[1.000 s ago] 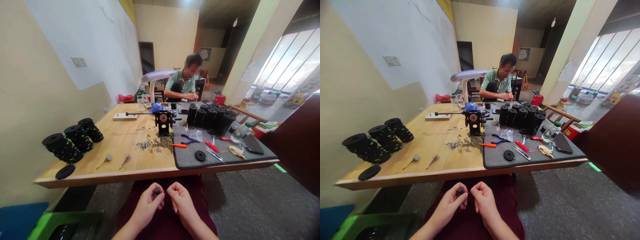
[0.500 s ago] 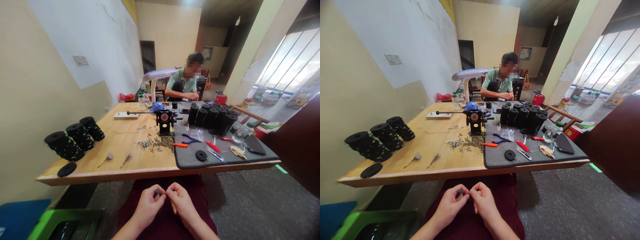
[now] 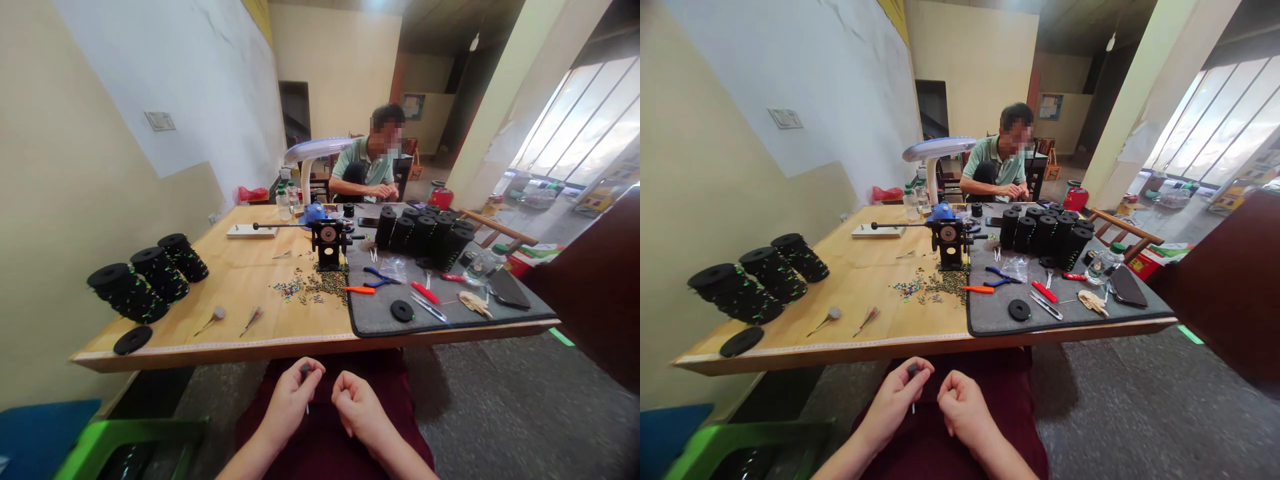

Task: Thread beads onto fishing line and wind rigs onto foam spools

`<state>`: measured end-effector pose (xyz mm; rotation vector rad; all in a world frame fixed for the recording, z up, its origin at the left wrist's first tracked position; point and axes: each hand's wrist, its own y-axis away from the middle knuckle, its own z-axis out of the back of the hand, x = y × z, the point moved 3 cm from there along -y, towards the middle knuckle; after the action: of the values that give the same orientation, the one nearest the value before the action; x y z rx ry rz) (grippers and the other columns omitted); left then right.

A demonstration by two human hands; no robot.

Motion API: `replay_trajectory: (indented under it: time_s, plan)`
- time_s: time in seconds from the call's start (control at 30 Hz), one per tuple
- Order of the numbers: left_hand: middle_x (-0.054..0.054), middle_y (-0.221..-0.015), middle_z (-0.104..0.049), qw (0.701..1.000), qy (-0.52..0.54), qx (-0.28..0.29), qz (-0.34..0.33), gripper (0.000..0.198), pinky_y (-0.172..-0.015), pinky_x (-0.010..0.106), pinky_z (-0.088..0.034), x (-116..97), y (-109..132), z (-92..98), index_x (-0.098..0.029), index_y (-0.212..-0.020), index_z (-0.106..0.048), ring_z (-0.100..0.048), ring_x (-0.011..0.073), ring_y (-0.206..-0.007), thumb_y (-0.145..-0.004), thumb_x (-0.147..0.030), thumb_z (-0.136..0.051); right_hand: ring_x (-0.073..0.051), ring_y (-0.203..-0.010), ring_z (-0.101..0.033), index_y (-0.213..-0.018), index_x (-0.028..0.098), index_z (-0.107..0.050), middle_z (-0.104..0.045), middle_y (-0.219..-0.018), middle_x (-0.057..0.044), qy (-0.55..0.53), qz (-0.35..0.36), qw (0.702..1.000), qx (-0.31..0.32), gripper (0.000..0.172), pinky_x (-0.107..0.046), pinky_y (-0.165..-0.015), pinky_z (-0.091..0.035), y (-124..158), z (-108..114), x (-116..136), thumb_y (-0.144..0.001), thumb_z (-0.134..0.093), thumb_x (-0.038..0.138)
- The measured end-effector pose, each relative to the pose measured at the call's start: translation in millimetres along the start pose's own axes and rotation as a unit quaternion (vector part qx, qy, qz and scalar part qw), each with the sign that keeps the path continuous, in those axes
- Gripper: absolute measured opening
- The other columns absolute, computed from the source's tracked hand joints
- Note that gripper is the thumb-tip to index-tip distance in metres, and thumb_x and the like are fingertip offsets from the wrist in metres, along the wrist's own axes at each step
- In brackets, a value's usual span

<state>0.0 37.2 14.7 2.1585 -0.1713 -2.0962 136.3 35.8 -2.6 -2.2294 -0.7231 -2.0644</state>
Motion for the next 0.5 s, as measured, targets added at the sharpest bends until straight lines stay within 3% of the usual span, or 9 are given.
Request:
replay_trajectory:
  time_s: [0.2, 0.3, 0.4, 0.5]
  plan:
    - [-0.008, -0.054, -0.038, 0.997, -0.024, -0.074, -0.006, 0.024, -0.042, 0.019, -0.024, 3.7, -8.2, 19.6, -0.017, -0.081, -0.06, -0.031, 0.0084, -0.046, -0.074, -0.04, -0.059, -0.003, -0.027, -0.024, -0.061, 0.022, -0.04, -0.033, -0.03, 0.014, -0.038, 0.017, 0.998, -0.041, 0.009, -0.016, -0.033, -0.013, 0.8, 3.9, 2.0, -0.065, -0.047, 0.027]
    - [-0.007, -0.054, -0.043, 0.997, -0.061, -0.04, 0.012, 0.022, -0.044, 0.02, -0.026, 7.6, -7.2, 22.3, -0.016, -0.077, -0.064, -0.034, 0.0089, -0.048, -0.069, -0.036, -0.064, -0.003, -0.029, -0.022, -0.065, 0.021, -0.041, -0.037, -0.031, 0.013, -0.058, 0.019, 0.997, -0.054, 0.012, -0.016, -0.034, -0.013, 1.4, 5.7, 3.4, -0.069, -0.049, 0.029]
    - [-0.008, -0.048, -0.038, 0.994, -0.101, 0.024, 0.043, 0.016, -0.046, 0.021, -0.025, 11.0, -2.1, 15.6, -0.013, -0.072, -0.068, -0.033, 0.0087, -0.048, -0.064, -0.028, -0.068, -0.003, -0.03, -0.021, -0.067, 0.021, -0.041, -0.04, -0.033, 0.013, -0.073, 0.022, 0.996, -0.051, 0.017, -0.016, -0.035, -0.013, 0.8, 5.7, 1.8, -0.073, -0.052, 0.033]
    - [-0.01, -0.047, -0.034, 0.993, -0.045, 0.065, 0.09, 0.023, -0.045, 0.021, -0.021, 10.1, 2.7, 4.3, -0.013, -0.078, -0.069, -0.029, 0.007, -0.045, -0.062, -0.03, -0.071, -0.003, -0.031, -0.024, -0.068, 0.02, -0.042, -0.042, -0.035, 0.012, -0.051, 0.042, 0.997, -0.048, 0.022, -0.017, -0.036, -0.015, -0.1, 5.4, -0.9, -0.074, -0.055, 0.037]
